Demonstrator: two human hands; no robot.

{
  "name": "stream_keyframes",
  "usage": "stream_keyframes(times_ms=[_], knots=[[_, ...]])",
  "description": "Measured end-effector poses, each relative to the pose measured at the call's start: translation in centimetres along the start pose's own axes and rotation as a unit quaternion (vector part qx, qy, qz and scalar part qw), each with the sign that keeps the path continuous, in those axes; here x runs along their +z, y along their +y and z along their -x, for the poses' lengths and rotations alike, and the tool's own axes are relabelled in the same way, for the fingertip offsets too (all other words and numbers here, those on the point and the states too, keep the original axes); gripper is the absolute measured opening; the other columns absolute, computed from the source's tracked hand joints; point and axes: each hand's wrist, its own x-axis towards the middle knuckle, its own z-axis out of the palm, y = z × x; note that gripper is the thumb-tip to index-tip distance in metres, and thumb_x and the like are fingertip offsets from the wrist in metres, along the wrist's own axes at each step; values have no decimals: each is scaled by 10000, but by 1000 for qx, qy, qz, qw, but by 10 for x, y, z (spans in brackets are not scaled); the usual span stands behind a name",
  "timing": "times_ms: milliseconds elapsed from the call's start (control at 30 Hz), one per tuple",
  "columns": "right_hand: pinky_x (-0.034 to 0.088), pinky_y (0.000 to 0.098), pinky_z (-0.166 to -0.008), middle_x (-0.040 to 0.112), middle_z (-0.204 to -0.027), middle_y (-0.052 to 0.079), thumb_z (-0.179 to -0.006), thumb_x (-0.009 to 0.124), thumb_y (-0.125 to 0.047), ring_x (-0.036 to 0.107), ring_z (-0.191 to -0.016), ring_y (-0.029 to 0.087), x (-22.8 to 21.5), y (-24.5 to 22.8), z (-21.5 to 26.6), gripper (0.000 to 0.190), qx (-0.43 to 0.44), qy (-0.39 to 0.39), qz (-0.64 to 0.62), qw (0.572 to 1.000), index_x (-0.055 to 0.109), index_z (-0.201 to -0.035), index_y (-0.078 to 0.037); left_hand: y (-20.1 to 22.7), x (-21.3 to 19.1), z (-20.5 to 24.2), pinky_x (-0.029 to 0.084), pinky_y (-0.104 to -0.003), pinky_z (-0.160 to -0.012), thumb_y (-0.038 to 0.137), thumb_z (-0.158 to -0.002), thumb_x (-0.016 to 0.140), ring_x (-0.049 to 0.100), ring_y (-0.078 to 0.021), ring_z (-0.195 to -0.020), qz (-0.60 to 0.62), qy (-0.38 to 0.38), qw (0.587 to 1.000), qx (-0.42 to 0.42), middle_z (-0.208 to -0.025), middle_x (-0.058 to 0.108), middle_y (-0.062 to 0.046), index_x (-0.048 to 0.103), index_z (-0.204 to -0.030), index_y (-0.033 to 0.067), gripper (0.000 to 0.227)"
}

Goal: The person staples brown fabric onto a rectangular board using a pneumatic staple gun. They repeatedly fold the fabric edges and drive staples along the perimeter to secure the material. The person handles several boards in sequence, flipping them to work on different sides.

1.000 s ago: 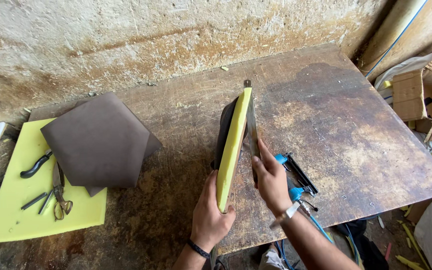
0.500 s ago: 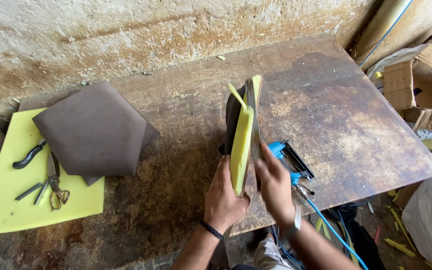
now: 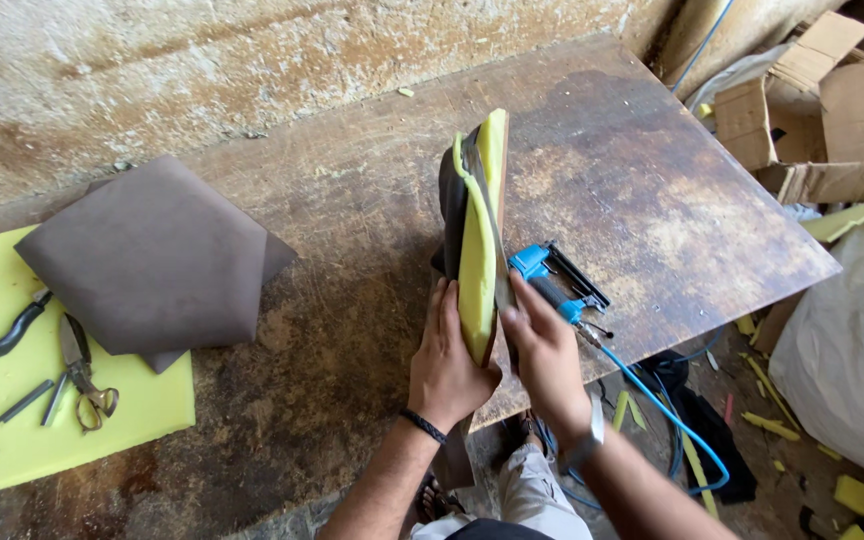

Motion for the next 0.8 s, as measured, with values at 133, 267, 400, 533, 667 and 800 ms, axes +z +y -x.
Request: stream_keyframes(times_ms=[133,267,400,533,667,800], knots=[[333,531,-1042,587,-1504,261,-1019,594,-114,389,-1299,453,-5,6,36,594,39,14,41,998,465,-1595,-47,-6,8,1,495,-543,-1084,240,-772,762,385,-508,-1436,-4,43,998,38,-1535,355,-356,222,-1522,-37,966],[415,314,-1098,588,-1487,135,-934,608,-68,547,-1350,176,-10,24,121,610,55,-50,-84,994,451,-1519,-5,-17,13,-2,522,-488,-1056,189,-809,713,358,-503,-1498,-24,16,999,32,-1603,304,-370,183,-1557,-73,953],[511,178,-748,697,-1096,64,-1068,649,8,638,-908,69,-13,22,84,557,-67,-143,-272,949,455,-1590,25,-19,8,2,543,-495,-1087,173,-797,718,432,-516,-1438,-2,69,994,87,-1551,351,-383,182,-1573,-90,979],[362,224,-338,608,-694,-27,-944,545,-110,450,-417,52,-30,6,57,551,-19,51,-60,997,460,-1488,-77,-15,0,4,666,-359,-774,227,-734,694,752,-370,-1028,92,-59,987,-114,-1502,435,-296,122,-1585,10,1048],[314,229,-356,504,-633,-14,-1040,539,-152,404,-424,61,-59,7,45,348,-18,98,-124,987,603,-1352,-11,-15,-4,5,689,-380,-687,306,-769,754,763,-318,-928,122,-63,988,-77,-1376,565,-282,93,-1607,25,1104],[318,219,-386,470,-638,-33,-1070,537,-193,391,-445,50,-82,21,22,240,-25,118,-140,983,625,-1215,-24,-21,-7,5,701,-384,-627,305,-777,773,761,-286,-907,160,-46,984,-61,-1331,564,-308,85,-1591,11,1106]])
